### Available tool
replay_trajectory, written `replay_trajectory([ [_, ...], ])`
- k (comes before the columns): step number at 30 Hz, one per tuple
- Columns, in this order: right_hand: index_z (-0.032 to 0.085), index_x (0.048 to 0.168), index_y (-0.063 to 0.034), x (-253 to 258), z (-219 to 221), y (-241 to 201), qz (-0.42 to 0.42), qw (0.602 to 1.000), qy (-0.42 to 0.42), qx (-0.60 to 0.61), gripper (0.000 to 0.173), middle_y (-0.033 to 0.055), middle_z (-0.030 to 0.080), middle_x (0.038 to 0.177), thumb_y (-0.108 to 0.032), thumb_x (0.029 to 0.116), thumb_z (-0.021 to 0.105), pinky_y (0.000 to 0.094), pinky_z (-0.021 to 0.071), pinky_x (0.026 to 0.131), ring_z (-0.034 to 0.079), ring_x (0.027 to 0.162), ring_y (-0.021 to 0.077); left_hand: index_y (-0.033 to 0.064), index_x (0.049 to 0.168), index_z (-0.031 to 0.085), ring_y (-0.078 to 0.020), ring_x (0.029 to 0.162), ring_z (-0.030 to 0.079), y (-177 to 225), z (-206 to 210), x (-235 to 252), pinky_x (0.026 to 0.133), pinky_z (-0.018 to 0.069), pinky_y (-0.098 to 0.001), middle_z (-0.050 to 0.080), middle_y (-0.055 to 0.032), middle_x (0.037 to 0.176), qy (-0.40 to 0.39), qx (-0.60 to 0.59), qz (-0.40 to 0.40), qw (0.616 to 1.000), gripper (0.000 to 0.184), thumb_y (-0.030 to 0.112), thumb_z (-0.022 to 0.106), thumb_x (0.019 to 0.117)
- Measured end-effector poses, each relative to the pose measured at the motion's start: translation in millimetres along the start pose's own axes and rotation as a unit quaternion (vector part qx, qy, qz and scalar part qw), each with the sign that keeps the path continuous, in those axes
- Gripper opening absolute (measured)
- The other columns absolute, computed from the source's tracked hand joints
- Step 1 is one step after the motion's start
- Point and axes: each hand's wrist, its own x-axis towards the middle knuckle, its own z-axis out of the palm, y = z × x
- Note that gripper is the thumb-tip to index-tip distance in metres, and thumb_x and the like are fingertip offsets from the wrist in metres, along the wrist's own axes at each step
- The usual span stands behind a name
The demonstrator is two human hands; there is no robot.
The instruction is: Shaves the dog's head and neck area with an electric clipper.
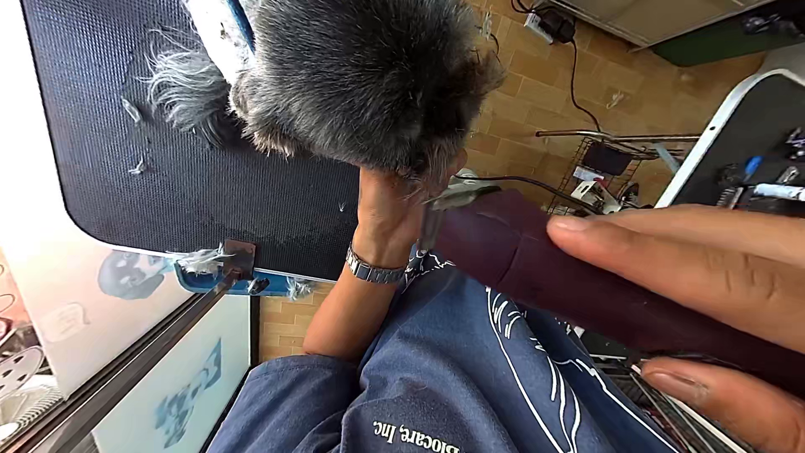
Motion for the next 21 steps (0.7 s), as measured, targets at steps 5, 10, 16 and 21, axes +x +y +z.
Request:
replay_trajectory([
  [5,0.041,0.158,-0.017,4,1,7,0.08,0.988,0.099,0.092,0.067,-0.0022,0.069,0.106,-0.044,0.0985,0.058,0.017,0.0543,0.066,0.062,0.081,-0.0031,0.0178,0.096,0.07,-0.0118,0.091,0.072,0,27,-9,0.085,0.0601,-0.032,0.074,-0.0015,0.092,0.034,0.071,0.033,0.996,0.033,0.03,0.041,0.107],
  [10,0.042,0.156,-0.011,20,-4,4,0.099,0.986,0.12,0.063,0.071,-0.0021,0.068,0.115,-0.043,0.095,0.058,0.0174,0.0565,0.073,0.064,0.091,-0.0031,0.0124,0.095,0.068,-0.0152,0.086,0.072,-1,25,-5,0.078,0.0611,-0.0337,0.073,-0.0057,0.09,0.009,0.06,0.028,0.998,0.03,0.028,0.045,0.1054],
  [16,0.046,0.154,-0.0123,23,1,1,0.105,0.982,0.146,0.053,0.068,-0.0043,0.069,0.114,-0.044,0.0949,0.057,0.0148,0.0539,0.074,0.062,0.09,-0.0049,0.0129,0.095,0.068,-0.0138,0.081,0.07,-1,24,-5,0.075,0.0598,-0.0307,0.072,-0.0052,0.088,0.002,0.082,0.029,0.996,0.037,0.031,0.039,0.1068],
  [21,0.043,0.156,-0.0183,24,6,0,0.102,0.982,0.157,-0.002,0.068,-0.0029,0.067,0.119,-0.05,0.0966,0.053,0.0208,0.0514,0.079,0.061,0.098,-0.0013,0.0126,0.094,0.069,-0.013,0.082,0.071,-2,29,-6,0.077,0.0602,-0.0303,0.073,-0.0049,0.087,0.003,0.069,0.026,0.997,0.038,0.029,0.038,0.1075],
])
